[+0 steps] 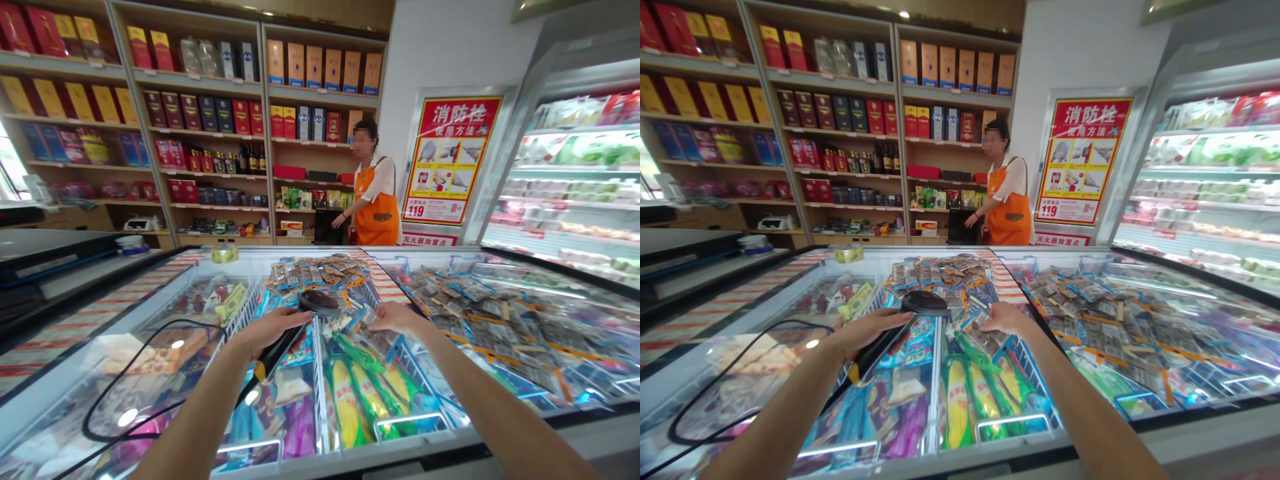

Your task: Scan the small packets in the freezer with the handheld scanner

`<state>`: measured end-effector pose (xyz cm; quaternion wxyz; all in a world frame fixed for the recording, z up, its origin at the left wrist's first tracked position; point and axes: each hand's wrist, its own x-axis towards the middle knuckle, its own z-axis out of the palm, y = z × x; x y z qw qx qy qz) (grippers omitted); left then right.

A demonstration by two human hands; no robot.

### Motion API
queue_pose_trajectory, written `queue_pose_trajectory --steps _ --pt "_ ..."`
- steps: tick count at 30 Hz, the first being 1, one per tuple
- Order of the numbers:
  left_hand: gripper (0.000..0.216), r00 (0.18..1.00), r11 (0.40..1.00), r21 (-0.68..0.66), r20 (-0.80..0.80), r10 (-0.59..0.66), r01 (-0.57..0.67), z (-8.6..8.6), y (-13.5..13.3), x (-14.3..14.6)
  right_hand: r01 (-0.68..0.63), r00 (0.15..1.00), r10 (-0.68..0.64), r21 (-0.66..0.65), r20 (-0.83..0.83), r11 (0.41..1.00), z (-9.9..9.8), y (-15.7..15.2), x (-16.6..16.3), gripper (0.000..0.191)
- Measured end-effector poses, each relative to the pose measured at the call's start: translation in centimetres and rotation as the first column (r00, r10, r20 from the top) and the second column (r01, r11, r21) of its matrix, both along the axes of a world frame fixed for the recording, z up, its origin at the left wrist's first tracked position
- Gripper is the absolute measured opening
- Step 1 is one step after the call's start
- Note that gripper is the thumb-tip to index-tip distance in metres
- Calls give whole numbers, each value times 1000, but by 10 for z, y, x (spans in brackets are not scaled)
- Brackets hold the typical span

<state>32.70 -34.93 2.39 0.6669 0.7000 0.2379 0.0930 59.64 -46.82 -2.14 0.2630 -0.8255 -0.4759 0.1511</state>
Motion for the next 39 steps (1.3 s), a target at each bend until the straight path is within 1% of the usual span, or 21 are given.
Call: queue_pose_trajectory --steps 1,2,3,5,7,8,9,10,12,14,17,23,29,35,39 --pt "42 1000 1000 -5 8 -7 7 -1 -1 2 42 993 -32 86 -109 995 -3 -2 1 24" --pt "42 1000 1000 -15 19 -8 8 -2 -3 4 101 972 -58 181 -229 978 -5 -3 3 23" --pt "42 1000 1000 -28 30 -3 4 -3 -5 6 173 933 -68 278 -352 945 -9 -3 3 22" --pt "41 999 999 -51 48 16 -14 -6 -11 11 332 814 -21 436 -581 837 -15 -1 5 25" --pt "42 998 998 -65 52 20 -16 -9 -17 16 463 675 90 516 -732 720 -20 3 8 31" --pt "42 999 998 -65 48 5 -2 -10 -20 18 506 626 142 538 -767 675 -22 5 9 33" --pt "42 999 998 -67 42 -14 17 -11 -23 19 534 596 182 555 -782 638 -24 6 10 33" --pt "42 999 997 -73 35 -34 37 -12 -25 20 552 583 211 573 -785 606 -25 7 10 34" --pt "41 998 994 -89 24 -61 63 -12 -29 21 569 588 246 610 -771 552 -27 8 10 35" --pt "41 997 993 -97 23 -68 69 -12 -31 21 582 587 267 628 -764 516 -28 9 9 36" --pt "42 997 992 -102 35 -70 73 -12 -32 20 595 567 301 634 -766 494 -26 10 5 34" --pt "40 995 974 -200 33 -99 103 -11 -35 19 586 523 365 636 -770 502 -24 12 3 27" --pt "39 992 963 -241 69 -110 124 -8 -39 18 589 523 365 636 -770 499 -28 13 4 25" --pt "41 990 964 -228 50 -128 136 -8 -40 19 615 484 368 607 -794 503 -26 11 2 26" --pt "41 989 966 -213 52 -141 149 -10 -39 18 638 476 367 602 -799 481 -26 12 2 25"
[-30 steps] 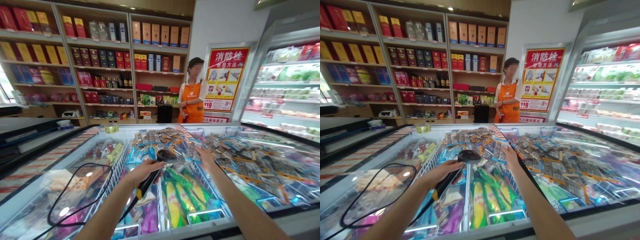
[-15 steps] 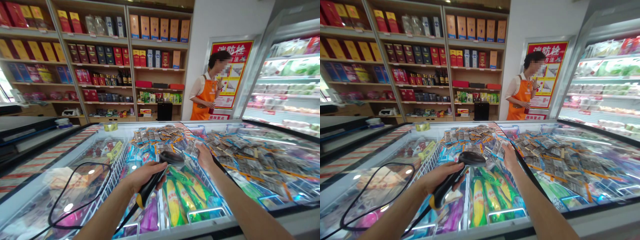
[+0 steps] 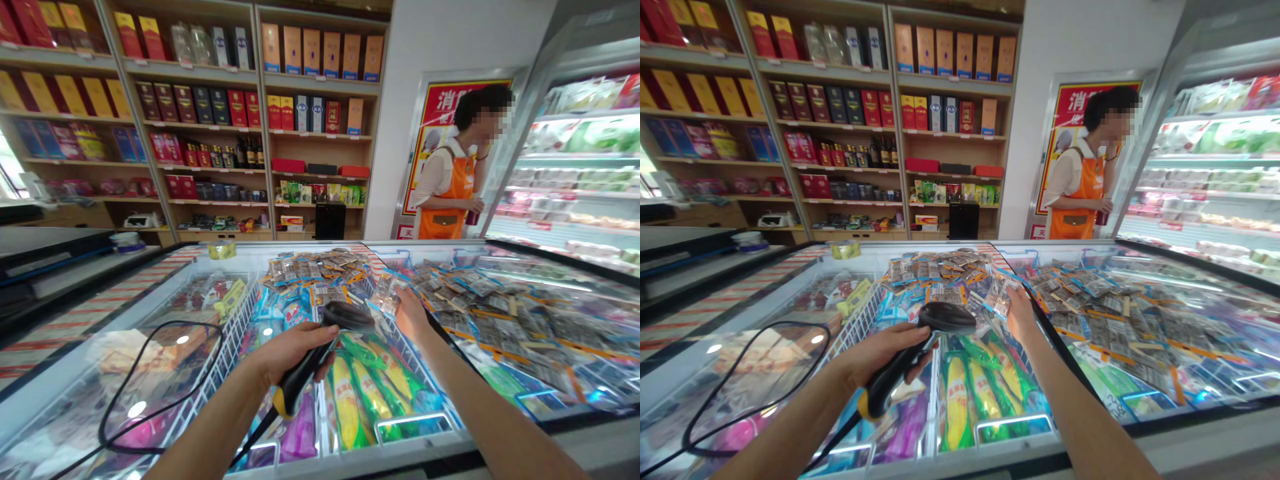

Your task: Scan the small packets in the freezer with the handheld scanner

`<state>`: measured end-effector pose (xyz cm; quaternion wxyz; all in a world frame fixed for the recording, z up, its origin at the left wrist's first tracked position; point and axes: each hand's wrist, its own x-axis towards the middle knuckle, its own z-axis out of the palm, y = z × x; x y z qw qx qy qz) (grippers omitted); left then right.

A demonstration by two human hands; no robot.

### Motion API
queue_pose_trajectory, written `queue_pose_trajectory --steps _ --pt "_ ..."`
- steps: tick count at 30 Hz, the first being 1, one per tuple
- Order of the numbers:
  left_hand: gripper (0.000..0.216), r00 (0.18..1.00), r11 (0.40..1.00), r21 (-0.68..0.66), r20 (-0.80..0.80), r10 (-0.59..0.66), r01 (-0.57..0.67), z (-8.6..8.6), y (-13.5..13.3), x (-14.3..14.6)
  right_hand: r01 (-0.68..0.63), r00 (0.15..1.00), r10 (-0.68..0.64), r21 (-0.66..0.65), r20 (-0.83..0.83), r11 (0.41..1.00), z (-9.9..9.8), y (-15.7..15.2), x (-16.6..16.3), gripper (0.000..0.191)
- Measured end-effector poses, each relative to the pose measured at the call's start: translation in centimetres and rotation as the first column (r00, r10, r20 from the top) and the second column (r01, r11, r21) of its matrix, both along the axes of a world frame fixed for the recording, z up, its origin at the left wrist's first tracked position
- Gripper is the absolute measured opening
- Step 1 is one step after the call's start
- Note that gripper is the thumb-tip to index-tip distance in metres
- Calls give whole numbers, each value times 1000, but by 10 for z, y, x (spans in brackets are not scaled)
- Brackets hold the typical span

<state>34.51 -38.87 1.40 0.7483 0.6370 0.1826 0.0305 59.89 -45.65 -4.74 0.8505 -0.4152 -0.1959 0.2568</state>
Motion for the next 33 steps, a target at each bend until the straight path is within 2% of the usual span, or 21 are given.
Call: queue_pose_trajectory --steps 12,17,22,33 --pt "40 1000 999 47 17 -19 18 2 1 0 9 999 -8 36 -38 999 2 0 -1 24" --pt "40 1000 998 66 13 -19 18 0 2 1 -27 1000 27 49 -1 998 -1 0 2 24" --pt "41 1000 996 80 13 -28 27 1 3 1 -9 1000 8 78 18 997 0 1 1 24" --pt "41 1000 1000 -6 20 17 -17 1 6 -2 2 1000 -2 82 6 997 2 0 0 23"
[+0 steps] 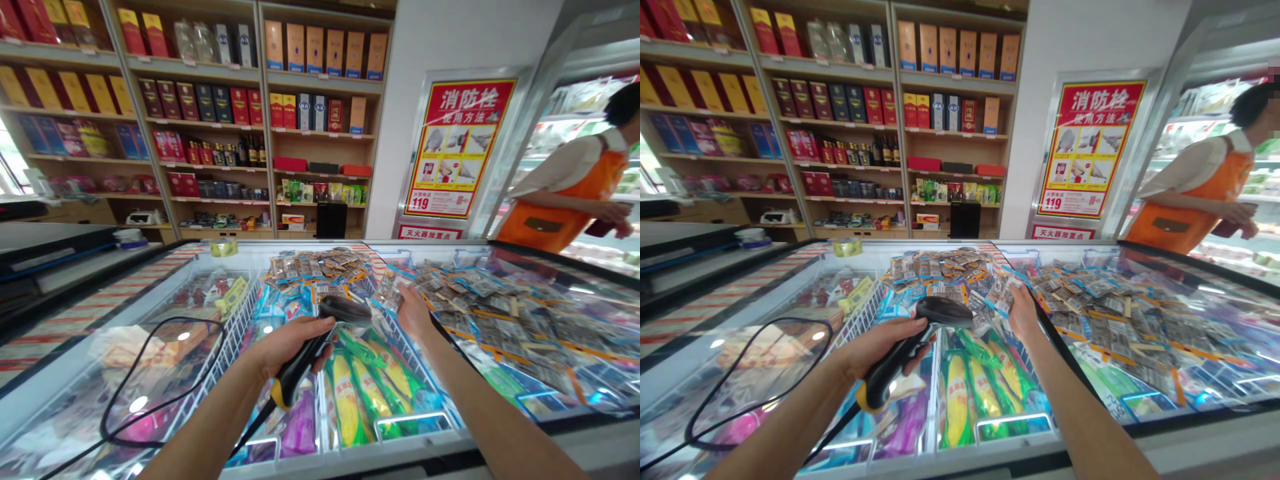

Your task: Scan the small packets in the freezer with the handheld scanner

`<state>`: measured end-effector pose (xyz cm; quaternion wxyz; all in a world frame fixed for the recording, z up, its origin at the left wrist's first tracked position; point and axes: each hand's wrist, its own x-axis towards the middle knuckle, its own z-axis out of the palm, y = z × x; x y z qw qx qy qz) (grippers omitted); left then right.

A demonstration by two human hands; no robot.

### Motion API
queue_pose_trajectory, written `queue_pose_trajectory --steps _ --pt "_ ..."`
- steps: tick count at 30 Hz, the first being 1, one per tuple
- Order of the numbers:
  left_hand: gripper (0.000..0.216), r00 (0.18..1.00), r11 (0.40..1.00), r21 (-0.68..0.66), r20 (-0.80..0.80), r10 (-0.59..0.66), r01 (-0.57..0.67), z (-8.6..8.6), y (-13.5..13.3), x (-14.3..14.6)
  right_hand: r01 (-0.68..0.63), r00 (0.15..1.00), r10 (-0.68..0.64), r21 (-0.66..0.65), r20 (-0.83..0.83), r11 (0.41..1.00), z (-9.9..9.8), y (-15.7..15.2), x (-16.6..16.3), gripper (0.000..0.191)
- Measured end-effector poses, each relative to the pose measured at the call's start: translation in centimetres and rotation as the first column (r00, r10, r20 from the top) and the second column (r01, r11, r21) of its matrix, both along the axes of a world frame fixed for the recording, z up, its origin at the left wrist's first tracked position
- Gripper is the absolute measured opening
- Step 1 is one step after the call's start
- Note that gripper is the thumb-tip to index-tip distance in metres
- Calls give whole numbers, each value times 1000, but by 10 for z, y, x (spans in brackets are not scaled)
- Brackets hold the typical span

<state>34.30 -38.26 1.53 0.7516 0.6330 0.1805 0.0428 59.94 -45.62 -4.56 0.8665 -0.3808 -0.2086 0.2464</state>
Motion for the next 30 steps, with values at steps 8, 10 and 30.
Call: queue_pose_trajectory --steps 8,10,30 --pt "39 1000 1000 -10 12 23 -23 1 -1 1 17 1000 -17 1 -7 1000 0 0 0 24" --pt "39 1000 1000 5 11 12 -12 0 -1 2 19 1000 -19 5 -11 1000 0 0 1 24" --pt "40 999 999 22 -19 -26 26 1 -3 1 57 997 -58 14 42 998 -4 2 3 24"
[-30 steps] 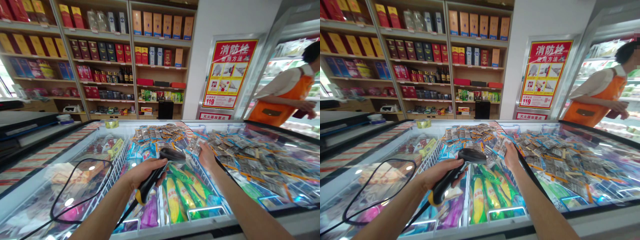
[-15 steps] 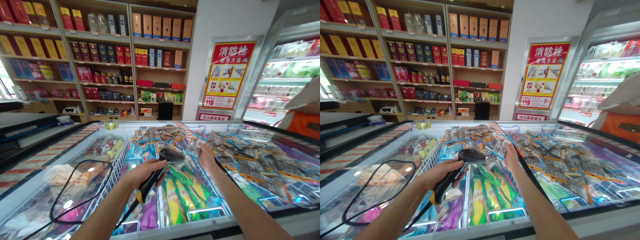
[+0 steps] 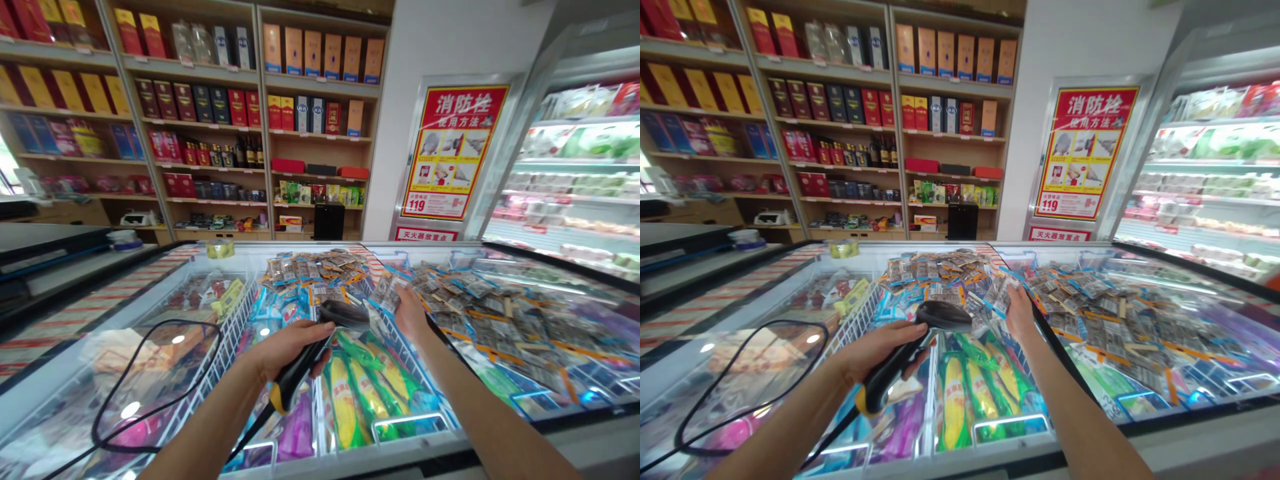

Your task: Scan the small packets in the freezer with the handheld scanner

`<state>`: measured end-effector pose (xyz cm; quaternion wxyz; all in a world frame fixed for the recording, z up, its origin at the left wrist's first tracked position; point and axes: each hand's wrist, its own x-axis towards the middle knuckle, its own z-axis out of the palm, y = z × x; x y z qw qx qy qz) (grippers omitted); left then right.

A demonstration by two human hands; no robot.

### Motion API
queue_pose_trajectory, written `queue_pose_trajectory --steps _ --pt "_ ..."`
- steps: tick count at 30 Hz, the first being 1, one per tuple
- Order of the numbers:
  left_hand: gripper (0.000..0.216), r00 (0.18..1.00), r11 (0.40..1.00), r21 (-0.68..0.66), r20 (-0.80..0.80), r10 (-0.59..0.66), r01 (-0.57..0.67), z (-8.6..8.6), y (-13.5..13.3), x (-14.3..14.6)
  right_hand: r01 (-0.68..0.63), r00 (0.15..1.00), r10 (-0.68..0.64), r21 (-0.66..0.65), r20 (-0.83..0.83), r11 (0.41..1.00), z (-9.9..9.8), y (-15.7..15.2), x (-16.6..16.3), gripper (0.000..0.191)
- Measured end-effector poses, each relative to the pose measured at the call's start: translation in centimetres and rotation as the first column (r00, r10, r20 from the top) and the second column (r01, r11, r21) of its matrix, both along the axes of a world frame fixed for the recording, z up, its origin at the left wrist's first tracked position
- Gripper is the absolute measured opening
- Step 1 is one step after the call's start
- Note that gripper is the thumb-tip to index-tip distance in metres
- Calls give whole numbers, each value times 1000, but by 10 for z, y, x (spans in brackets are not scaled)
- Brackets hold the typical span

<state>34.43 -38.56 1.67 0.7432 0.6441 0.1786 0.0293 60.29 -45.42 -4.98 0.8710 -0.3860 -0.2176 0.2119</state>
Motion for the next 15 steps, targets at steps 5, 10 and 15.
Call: queue_pose_trajectory --steps 5,10,15 --pt "40 1000 1000 -17 -12 -26 26 -1 -1 1 35 999 -35 16 9 999 3 0 -3 24" --pt "41 999 999 -35 -20 -33 32 -5 1 3 52 999 -52 25 0 998 7 -1 -4 25" --pt "41 1000 999 -53 -29 9 -11 -7 3 4 31 1000 -31 50 3 998 6 -1 -2 23"
